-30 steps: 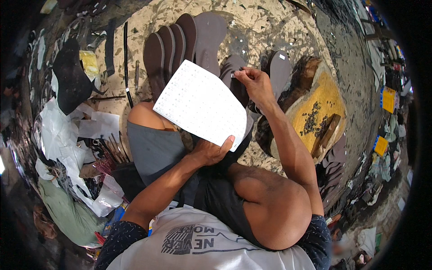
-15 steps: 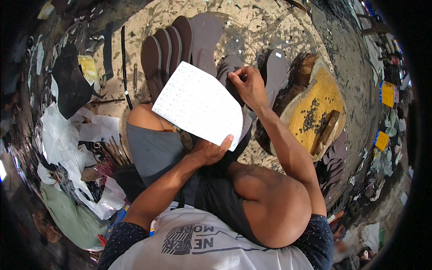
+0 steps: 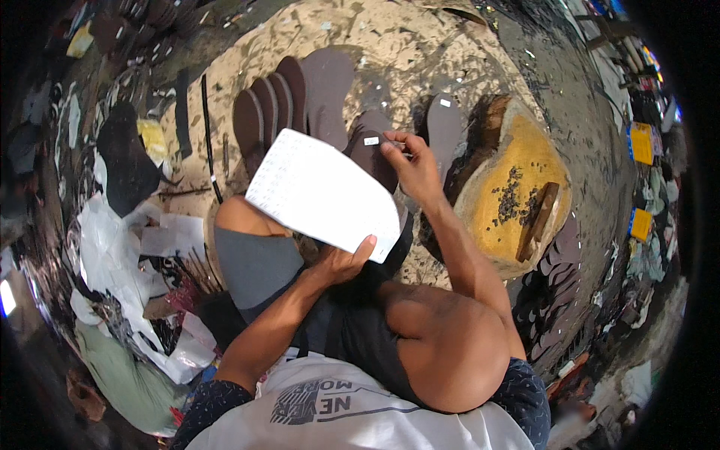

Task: The person sits on the floor and applies small white labels to the heel area of multiple shoe insoles. They handle insoles one at a time, peel labels from a sheet, and place them on each insole before stacking the labeled pieces.

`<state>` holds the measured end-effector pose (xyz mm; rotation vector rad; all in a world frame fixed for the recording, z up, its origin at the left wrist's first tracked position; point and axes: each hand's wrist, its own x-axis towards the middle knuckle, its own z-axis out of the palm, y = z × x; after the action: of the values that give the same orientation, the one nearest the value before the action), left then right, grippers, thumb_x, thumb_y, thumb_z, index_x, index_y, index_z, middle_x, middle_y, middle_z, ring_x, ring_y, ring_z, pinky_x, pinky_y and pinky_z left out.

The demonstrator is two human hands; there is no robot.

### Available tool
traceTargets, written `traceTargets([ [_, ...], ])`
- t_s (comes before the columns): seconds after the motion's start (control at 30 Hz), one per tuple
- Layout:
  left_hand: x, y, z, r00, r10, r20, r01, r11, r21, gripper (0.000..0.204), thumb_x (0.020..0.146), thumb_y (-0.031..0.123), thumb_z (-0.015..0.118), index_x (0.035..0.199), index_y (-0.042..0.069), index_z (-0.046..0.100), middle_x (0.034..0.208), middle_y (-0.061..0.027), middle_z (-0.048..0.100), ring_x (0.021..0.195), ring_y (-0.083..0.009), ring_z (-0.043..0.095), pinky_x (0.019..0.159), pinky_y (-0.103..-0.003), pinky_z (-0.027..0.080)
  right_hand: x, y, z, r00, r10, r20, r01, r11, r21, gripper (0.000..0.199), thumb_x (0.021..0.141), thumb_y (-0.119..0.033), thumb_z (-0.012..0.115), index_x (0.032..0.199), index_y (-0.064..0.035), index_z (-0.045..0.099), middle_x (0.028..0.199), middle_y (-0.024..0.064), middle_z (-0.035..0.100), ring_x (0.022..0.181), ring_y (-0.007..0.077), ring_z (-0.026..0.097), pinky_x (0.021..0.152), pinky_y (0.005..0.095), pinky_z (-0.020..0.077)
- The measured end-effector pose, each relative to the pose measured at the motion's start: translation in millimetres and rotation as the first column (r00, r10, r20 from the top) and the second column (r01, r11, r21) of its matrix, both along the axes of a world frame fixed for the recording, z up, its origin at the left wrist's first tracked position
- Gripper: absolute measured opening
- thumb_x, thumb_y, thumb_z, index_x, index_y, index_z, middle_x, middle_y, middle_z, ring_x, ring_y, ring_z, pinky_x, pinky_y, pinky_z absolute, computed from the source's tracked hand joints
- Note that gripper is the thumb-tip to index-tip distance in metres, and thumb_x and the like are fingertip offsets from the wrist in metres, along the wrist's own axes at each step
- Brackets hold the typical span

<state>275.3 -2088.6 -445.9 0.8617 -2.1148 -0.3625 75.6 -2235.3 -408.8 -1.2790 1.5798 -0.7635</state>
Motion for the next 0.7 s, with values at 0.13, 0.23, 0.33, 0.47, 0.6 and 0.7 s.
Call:
traceTargets([
  [0.13, -0.6, -18.2, 55.4, 0.981, 0.094, -0.167, 0.025, 0.799, 0.601, 0.029, 0.103, 0.013, 0.06, 0.122, -0.008, 0.062, 0.113, -0.0247, 0.067, 0.105, -0.0435, 0.063, 0.097, -0.05, 0.05, -31.7, -9.4, 10.2, 0.979, -0.02, 0.203, 0.031, 0.998, -0.053, 0.033, 0.1, -0.012, 0.07, 0.131, -0.0018, 0.064, 0.119, 0.0109, 0.072, 0.111, 0.0191, 0.066, 0.1, 0.0347, 0.051],
  [0.23, 18.4, -34.9, 67.2, 0.772, 0.589, -0.24, 0.004, 0.374, 0.927, 0.044, 0.109, 0.026, 0.058, 0.141, -0.005, 0.054, 0.134, -0.0159, 0.062, 0.124, -0.0303, 0.059, 0.109, -0.042, 0.045, -105.8, -61.8, 4.7, 0.977, -0.09, 0.191, 0.091, 0.996, 0.003, 0.038, 0.099, -0.016, 0.071, 0.134, -0.0032, 0.064, 0.119, 0.012, 0.073, 0.113, 0.0214, 0.066, 0.101, 0.0351, 0.0508],
  [0.33, 20.1, -75.4, 99.4, 0.331, 0.828, -0.453, 0.206, 0.405, 0.891, 0.04, 0.109, 0.029, 0.06, 0.136, 0.0, 0.059, 0.129, -0.0093, 0.066, 0.117, -0.0226, 0.063, 0.098, -0.041, 0.052, -127.3, -77.6, 8.5, 0.896, -0.161, -0.414, 0.079, 0.975, -0.209, 0.042, 0.098, -0.022, 0.073, 0.134, -0.0024, 0.065, 0.125, 0.019, 0.071, 0.119, 0.0325, 0.067, 0.104, 0.0401, 0.0508],
  [0.47, 21.8, -87.5, 86.5, 0.243, 0.88, -0.409, 0.269, 0.343, 0.9, 0.046, 0.105, 0.03, 0.068, 0.14, 0.006, 0.053, 0.133, -0.0044, 0.062, 0.118, -0.0178, 0.062, 0.096, -0.035, 0.053, -47.9, -38.8, 46.3, 0.982, -0.021, 0.185, 0.058, 0.979, -0.195, 0.031, 0.099, -0.018, 0.07, 0.126, -0.0037, 0.069, 0.124, 0.0162, 0.072, 0.114, 0.0301, 0.069, 0.099, 0.0389, 0.0537],
  [0.6, -5.8, -97.5, 93.4, 0.216, 0.866, -0.451, 0.286, 0.386, 0.877, 0.046, 0.105, 0.035, 0.068, 0.14, 0.009, 0.054, 0.131, -0.004, 0.062, 0.117, -0.0173, 0.061, 0.094, -0.035, 0.052, 27.7, 8.2, 92.2, 0.96, 0.278, 0.034, -0.259, 0.928, -0.266, 0.02, 0.099, -0.015, 0.07, 0.115, -0.0037, 0.072, 0.106, 0.0143, 0.072, 0.1, 0.0291, 0.069, 0.088, 0.0392, 0.0548],
  [0.7, -15.8, -99.0, 94.5, 0.196, 0.857, -0.476, 0.286, 0.414, 0.864, 0.047, 0.107, 0.038, 0.064, 0.141, 0.007, 0.053, 0.134, -0.0053, 0.062, 0.119, -0.0181, 0.061, 0.098, -0.037, 0.051, 35.1, 14.5, 81.6, 0.963, 0.267, -0.022, -0.257, 0.898, -0.357, 0.019, 0.097, -0.014, 0.071, 0.113, -0.0041, 0.073, 0.1, 0.0151, 0.07, 0.095, 0.0327, 0.067, 0.084, 0.0424, 0.0532],
])
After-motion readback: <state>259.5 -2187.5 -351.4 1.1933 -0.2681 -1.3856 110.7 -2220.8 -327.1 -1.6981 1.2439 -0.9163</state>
